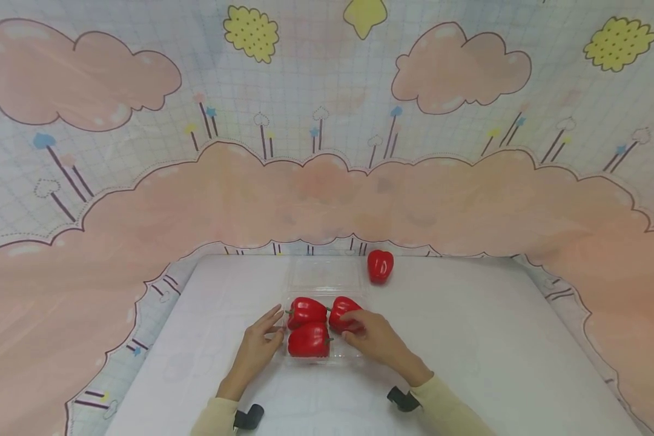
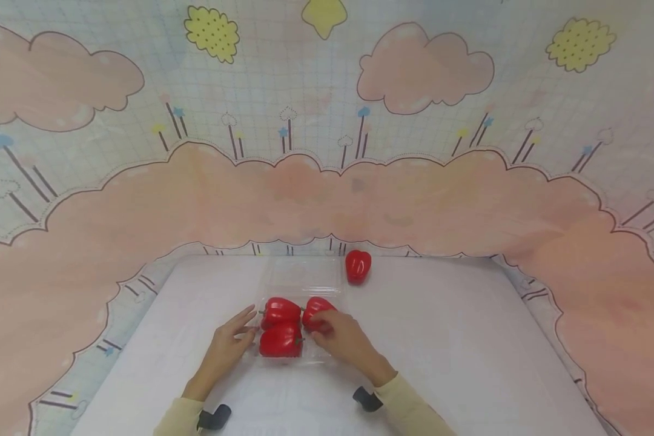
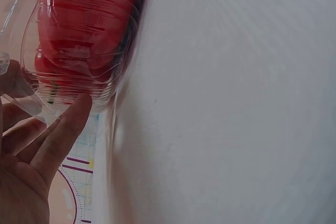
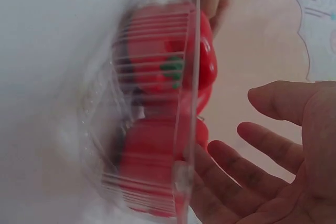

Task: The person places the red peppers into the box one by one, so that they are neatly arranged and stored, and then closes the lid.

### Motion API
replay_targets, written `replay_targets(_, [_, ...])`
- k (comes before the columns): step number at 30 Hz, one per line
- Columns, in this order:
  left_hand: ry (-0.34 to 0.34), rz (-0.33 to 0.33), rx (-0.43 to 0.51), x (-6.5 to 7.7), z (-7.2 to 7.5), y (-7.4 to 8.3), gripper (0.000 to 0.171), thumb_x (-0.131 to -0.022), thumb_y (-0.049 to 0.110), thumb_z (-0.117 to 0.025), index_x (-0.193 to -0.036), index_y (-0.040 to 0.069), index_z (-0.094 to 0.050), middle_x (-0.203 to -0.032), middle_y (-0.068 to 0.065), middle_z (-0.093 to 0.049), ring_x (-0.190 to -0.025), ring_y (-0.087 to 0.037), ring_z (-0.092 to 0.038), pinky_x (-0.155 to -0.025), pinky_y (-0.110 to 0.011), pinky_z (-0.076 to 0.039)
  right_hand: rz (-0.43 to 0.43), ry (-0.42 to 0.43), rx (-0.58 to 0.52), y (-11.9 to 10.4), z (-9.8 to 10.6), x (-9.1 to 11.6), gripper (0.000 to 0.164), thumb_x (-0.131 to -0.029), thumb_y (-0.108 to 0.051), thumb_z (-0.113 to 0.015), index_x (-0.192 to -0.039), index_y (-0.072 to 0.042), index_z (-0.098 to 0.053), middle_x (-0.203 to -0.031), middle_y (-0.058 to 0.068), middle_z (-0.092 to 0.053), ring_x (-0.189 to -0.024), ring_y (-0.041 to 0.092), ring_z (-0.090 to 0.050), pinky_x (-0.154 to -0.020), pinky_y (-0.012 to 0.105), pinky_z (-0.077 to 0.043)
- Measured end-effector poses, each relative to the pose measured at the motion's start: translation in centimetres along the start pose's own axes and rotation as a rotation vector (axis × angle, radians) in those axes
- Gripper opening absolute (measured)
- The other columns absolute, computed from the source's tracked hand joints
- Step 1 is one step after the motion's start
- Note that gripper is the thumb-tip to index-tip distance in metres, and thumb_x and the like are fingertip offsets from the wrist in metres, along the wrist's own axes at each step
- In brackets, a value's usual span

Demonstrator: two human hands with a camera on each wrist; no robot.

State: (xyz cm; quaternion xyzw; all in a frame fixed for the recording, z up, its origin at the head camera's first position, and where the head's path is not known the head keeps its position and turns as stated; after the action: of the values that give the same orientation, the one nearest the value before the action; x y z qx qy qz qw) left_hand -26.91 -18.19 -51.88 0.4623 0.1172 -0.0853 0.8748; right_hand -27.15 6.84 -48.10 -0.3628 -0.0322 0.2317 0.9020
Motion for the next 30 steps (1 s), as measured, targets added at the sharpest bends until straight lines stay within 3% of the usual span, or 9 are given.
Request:
replay_targets(14, [-0.007,0.001,0.012,-0.2,0.1,0.2,0.043,-0.089,0.003,-0.065,-0.131,0.0,-0.061,-0.146,-0.011,-0.053,-0.101,-0.027,-0.072,-0.077,-0.029,-0.062,-0.09,0.083,-0.093,1.2,3.6,-0.4,0.036,-0.089,-0.021,-0.07,-0.124,-0.016,-0.062,-0.121,0.004,-0.067,-0.108,0.023,-0.066,-0.088,0.039,-0.061])
replay_targets(23, [-0.003,-0.001,0.0,-0.2,0.1,0.1,0.043,-0.089,0.004,-0.065,-0.131,0.0,-0.061,-0.146,-0.01,-0.053,-0.101,-0.027,-0.072,-0.077,-0.029,-0.062,-0.061,0.139,-0.104,1.3,5.7,-0.9,0.036,-0.087,-0.015,-0.071,-0.122,-0.014,-0.061,-0.125,0.011,-0.064,-0.109,0.028,-0.066,-0.09,0.046,-0.06])
replay_targets(30, [0.007,-0.025,0.002,0.1,0.1,0.2,0.043,-0.087,0.001,-0.066,-0.13,-0.003,-0.06,-0.145,-0.014,-0.054,-0.099,-0.028,-0.073,-0.074,-0.028,-0.062,-0.049,0.182,-0.085,1.9,7.3,-1.2,0.044,-0.088,-0.016,-0.071,-0.129,-0.015,-0.056,-0.128,0.01,-0.061,-0.109,0.027,-0.066,-0.09,0.044,-0.06])
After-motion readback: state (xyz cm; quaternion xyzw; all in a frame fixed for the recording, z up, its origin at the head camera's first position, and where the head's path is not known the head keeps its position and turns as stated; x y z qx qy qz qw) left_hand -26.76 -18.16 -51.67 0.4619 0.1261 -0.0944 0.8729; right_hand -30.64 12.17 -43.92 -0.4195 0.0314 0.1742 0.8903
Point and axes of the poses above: each hand's wrist, its own x-axis away from the middle knuckle, its own z-axis out of the back of the hand, y = z × x, the point moved 8 cm from there along -x, towards the middle knuckle
